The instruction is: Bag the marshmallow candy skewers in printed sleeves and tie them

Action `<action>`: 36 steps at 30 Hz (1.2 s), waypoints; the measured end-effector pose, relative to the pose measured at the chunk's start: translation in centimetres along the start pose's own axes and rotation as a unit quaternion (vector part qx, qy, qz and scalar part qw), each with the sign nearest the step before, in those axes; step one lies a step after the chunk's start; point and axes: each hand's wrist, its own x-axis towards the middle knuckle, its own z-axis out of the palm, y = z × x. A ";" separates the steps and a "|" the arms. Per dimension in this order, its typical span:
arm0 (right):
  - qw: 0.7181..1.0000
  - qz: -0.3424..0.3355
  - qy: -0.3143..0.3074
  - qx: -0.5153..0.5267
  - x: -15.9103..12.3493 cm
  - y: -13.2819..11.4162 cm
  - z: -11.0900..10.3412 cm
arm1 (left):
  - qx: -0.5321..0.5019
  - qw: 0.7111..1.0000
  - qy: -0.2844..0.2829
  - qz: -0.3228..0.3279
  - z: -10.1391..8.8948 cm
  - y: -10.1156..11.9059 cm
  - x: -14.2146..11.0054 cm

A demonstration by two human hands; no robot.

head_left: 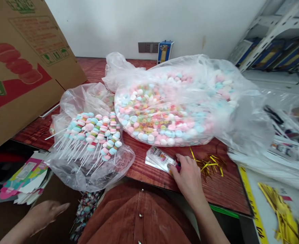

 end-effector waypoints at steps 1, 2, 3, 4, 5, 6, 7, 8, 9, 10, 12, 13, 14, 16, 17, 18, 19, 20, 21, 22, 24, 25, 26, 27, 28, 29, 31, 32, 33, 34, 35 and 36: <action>1.000 0.010 0.001 -0.006 0.0 -0.1 0.3 | 0.036 0.998 -0.021 -0.046 0.6 1.7 0.2; 1.000 0.018 0.004 -0.003 -0.1 -0.2 0.5 | 0.058 0.996 -0.045 -0.048 1.3 4.0 0.4; 1.000 0.024 0.009 0.006 -0.1 -0.3 0.7 | 0.082 0.994 -0.070 0.001 1.9 6.9 0.4; 0.999 0.028 0.014 0.016 -0.1 -0.4 0.8 | 0.093 0.990 -0.093 0.052 2.5 10.0 0.3; 0.999 0.029 0.018 0.023 0.0 -0.4 0.9 | 0.094 0.985 -0.100 0.105 3.1 13.2 0.1; 0.999 0.027 0.022 0.030 0.0 -0.4 0.9 | 0.078 0.977 -0.112 0.165 3.8 16.3 0.1; 0.999 0.024 0.026 0.038 0.0 -0.4 0.8 | 0.061 0.967 -0.123 0.217 4.7 19.2 0.1; 0.998 0.020 0.030 0.049 0.0 -0.4 0.8 | 0.038 0.955 -0.146 0.254 5.6 21.6 0.4; 0.997 0.014 0.034 0.062 0.0 -0.4 0.7 | 0.009 0.947 -0.169 0.274 6.7 23.5 0.8; 0.996 0.007 0.039 0.075 0.0 -0.3 0.5 | -0.030 0.941 -0.190 0.277 8.0 24.9 1.4; 0.994 -0.009 0.046 0.101 0.0 -0.3 0.1 | -0.128 0.933 -0.221 0.253 10.8 26.5 2.9; 0.992 -0.017 0.048 0.112 -0.1 -0.3 -0.2 | -0.185 0.923 -0.253 0.225 12.2 26.9 3.6; 0.991 -0.023 0.050 0.121 -0.2 -0.3 -0.5 | -0.252 0.904 -0.292 0.185 13.4 27.1 4.2; 0.989 -0.029 0.052 0.135 -0.4 -0.3 -1.5 | -0.384 0.841 -0.358 0.128 15.5 27.4 5.1; 0.987 -0.027 0.048 0.153 -0.4 -0.3 -2.2 | -0.446 0.802 -0.381 0.111 16.2 27.5 5.3; 0.983 -0.022 0.040 0.181 -0.5 -0.3 -2.8 | -0.500 0.765 -0.391 0.107 16.6 27.7 5.5; 0.976 -0.016 0.026 0.216 -0.6 -0.4 -3.5 | -0.549 0.733 -0.387 0.109 16.9 28.0 5.6; 0.967 -0.010 0.007 0.255 -0.6 -0.5 -4.2 | -0.590 0.708 -0.371 0.112 17.0 28.3 5.8; 0.956 -0.004 -0.012 0.292 -0.6 -0.6 -4.8 | -0.624 0.691 -0.345 0.117 16.9 28.6 5.9; 0.946 0.003 -0.024 0.325 -0.5 -0.8 -5.2 | -0.649 0.683 -0.312 0.120 16.7 28.9 6.1; 0.926 0.030 -0.022 0.375 -0.4 -1.2 -5.6 | -0.679 0.681 -0.245 0.121 16.1 29.7 6.5; 0.913 0.051 -0.012 0.405 -0.4 -1.5 -5.5 | -0.687 0.683 -0.218 0.120 15.8 30.0 6.6; 0.896 0.072 -0.003 0.438 -0.3 -1.7 -5.2 | -0.693 0.683 -0.197 0.120 15.5 30.3 6.7; 0.877 0.090 0.004 0.471 -0.4 -2.0 -4.8 | -0.696 0.684 -0.181 0.123 15.3 30.5 6.7; 0.861 0.101 0.008 0.498 -0.5 -2.3 -4.3 | -0.698 0.684 -0.172 0.125 15.1 30.7 6.7; 0.851 0.106 0.012 0.514 -0.6 -2.6 -3.9 | -0.696 0.686 -0.167 0.128 15.0 30.8 6.7; 0.854 0.110 0.022 0.507 -0.9 -3.1 -3.3 | -0.683 0.704 -0.147 0.130 15.0 30.7 6.7; 0.866 0.110 0.027 0.487 -1.0 -3.2 -3.1 | -0.671 0.718 -0.131 0.132 15.0 30.6 6.7; 0.880 0.110 0.029 0.462 -1.1 -3.4 -3.1 | -0.658 0.732 -0.111 0.135 15.2 30.4 6.8; 0.893 0.109 0.027 0.435 -1.2 -3.5 -3.2 | -0.645 0.746 -0.092 0.138 15.3 30.2 7.0; 0.905 0.106 0.024 0.411 -1.3 -3.5 -3.3 | -0.634 0.757 -0.075 0.140 15.5 30.0 7.1; 0.915 0.100 0.021 0.389 -1.4 -3.6 -3.4 | -0.627 0.764 -0.065 0.139 15.6 29.8 7.3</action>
